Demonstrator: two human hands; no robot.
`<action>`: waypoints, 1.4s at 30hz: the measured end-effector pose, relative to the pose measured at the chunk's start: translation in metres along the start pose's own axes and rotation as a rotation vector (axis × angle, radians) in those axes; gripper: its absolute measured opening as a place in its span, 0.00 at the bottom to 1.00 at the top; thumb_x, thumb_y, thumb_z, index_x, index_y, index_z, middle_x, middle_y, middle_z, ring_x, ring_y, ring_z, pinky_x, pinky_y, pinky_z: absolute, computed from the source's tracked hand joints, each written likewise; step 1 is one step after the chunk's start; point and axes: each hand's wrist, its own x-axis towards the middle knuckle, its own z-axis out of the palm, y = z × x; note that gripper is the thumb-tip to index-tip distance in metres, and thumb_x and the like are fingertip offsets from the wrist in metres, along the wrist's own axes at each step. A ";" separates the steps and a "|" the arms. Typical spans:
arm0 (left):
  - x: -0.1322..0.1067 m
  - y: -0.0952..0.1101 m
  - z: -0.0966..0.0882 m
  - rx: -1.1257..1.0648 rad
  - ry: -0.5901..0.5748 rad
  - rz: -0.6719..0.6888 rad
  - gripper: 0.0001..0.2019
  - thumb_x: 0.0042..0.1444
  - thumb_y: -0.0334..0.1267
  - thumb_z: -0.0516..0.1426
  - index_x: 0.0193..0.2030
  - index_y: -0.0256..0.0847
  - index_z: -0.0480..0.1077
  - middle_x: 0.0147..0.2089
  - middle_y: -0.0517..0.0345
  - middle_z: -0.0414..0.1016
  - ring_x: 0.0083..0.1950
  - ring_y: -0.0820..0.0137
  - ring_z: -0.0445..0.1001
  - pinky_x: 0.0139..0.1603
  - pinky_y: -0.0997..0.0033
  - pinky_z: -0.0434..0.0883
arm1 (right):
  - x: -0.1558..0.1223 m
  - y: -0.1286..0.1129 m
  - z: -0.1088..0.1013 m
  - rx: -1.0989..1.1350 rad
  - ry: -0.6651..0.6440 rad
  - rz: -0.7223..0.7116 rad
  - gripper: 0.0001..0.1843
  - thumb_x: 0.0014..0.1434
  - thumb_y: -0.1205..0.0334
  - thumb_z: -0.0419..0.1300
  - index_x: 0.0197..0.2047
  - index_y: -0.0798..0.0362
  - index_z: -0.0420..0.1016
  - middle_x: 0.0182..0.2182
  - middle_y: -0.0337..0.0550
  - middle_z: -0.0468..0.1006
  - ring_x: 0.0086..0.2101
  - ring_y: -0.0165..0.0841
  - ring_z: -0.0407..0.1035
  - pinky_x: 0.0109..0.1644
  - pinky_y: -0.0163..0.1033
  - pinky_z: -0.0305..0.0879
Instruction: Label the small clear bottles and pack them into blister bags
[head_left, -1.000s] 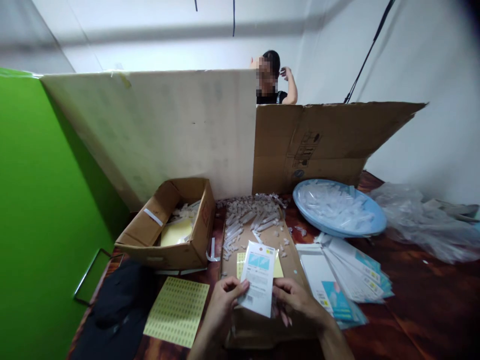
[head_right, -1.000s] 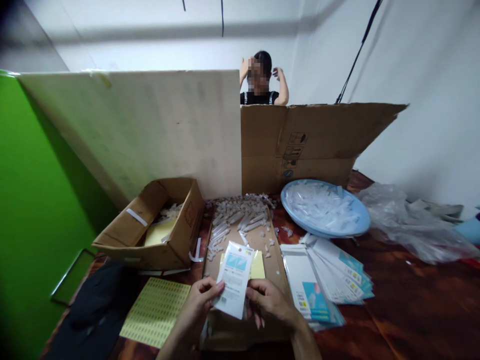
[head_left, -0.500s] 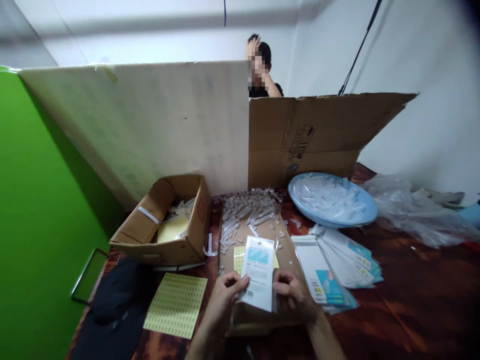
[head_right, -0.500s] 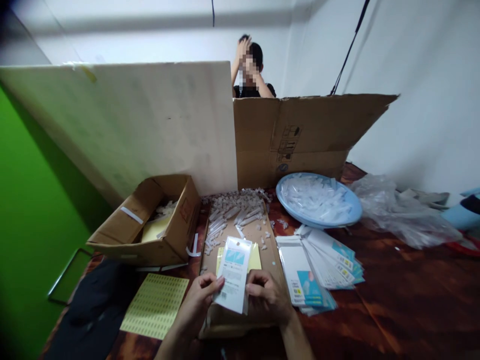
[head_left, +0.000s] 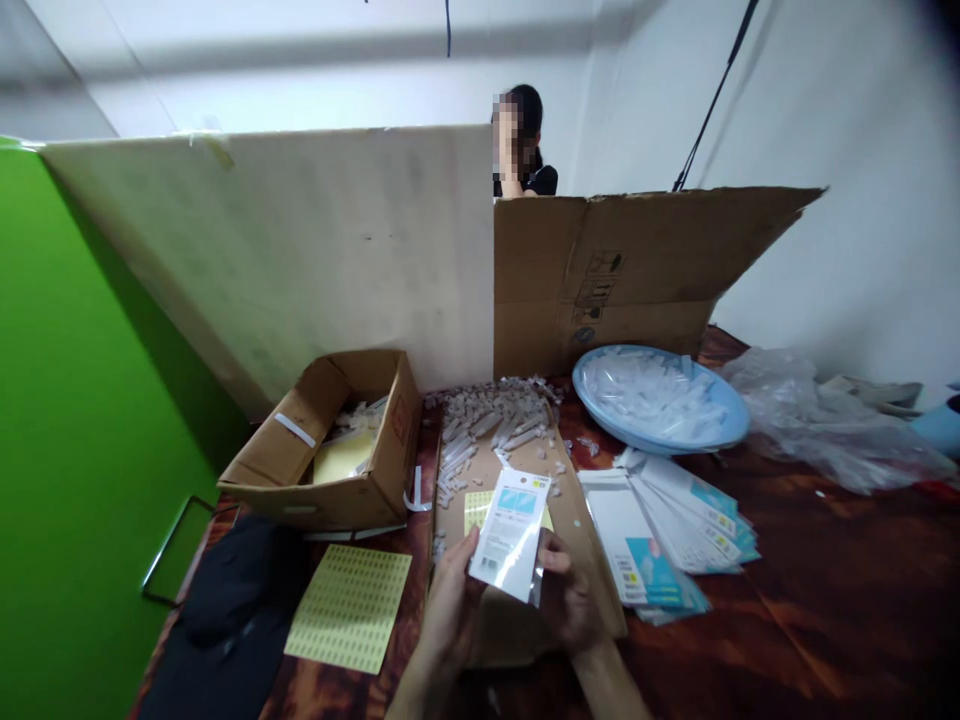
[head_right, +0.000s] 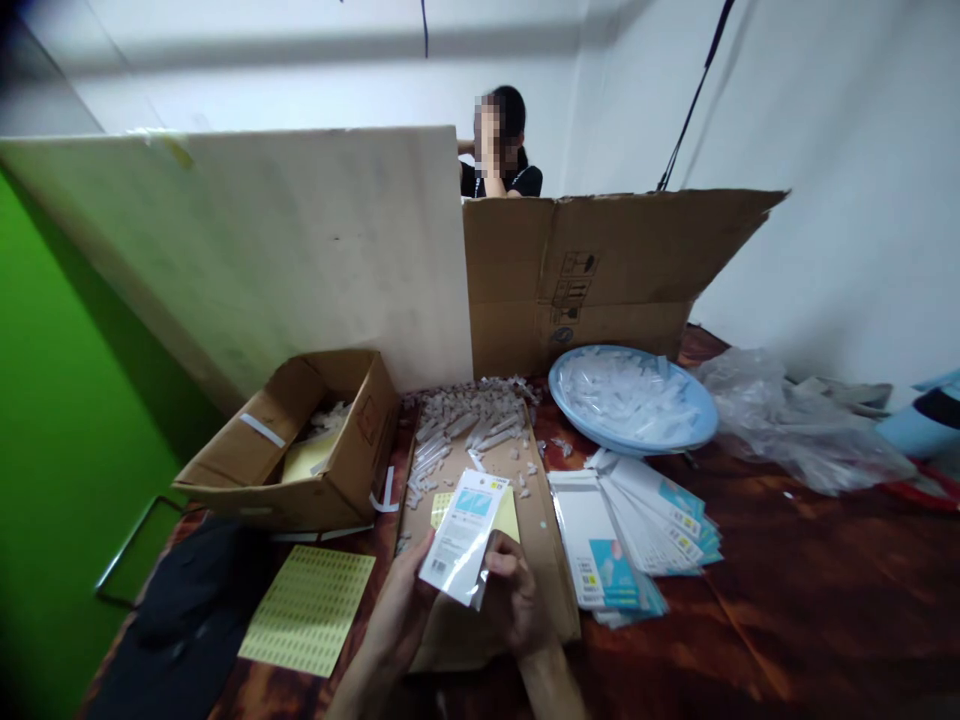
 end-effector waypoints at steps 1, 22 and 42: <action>0.000 0.000 -0.006 0.104 0.085 0.121 0.24 0.57 0.56 0.61 0.44 0.33 0.79 0.43 0.44 0.82 0.44 0.57 0.80 0.43 0.64 0.75 | 0.001 0.000 -0.001 0.004 0.012 -0.009 0.09 0.47 0.60 0.69 0.23 0.51 0.73 0.24 0.38 0.77 0.28 0.35 0.70 0.34 0.37 0.67; -0.027 0.036 -0.011 1.382 -0.368 1.314 0.23 0.67 0.26 0.48 0.64 0.49 0.68 0.45 0.48 0.72 0.46 0.64 0.72 0.44 0.64 0.75 | 0.000 0.007 0.011 -0.069 -0.010 -0.020 0.11 0.51 0.55 0.66 0.25 0.48 0.69 0.29 0.41 0.76 0.34 0.39 0.71 0.40 0.41 0.69; -0.008 0.041 -0.028 1.407 -0.288 1.485 0.17 0.65 0.26 0.53 0.58 0.41 0.71 0.41 0.49 0.79 0.40 0.67 0.79 0.41 0.71 0.74 | 0.001 0.001 0.014 -0.179 0.034 0.015 0.16 0.53 0.56 0.71 0.27 0.51 0.67 0.22 0.34 0.67 0.23 0.28 0.58 0.28 0.32 0.54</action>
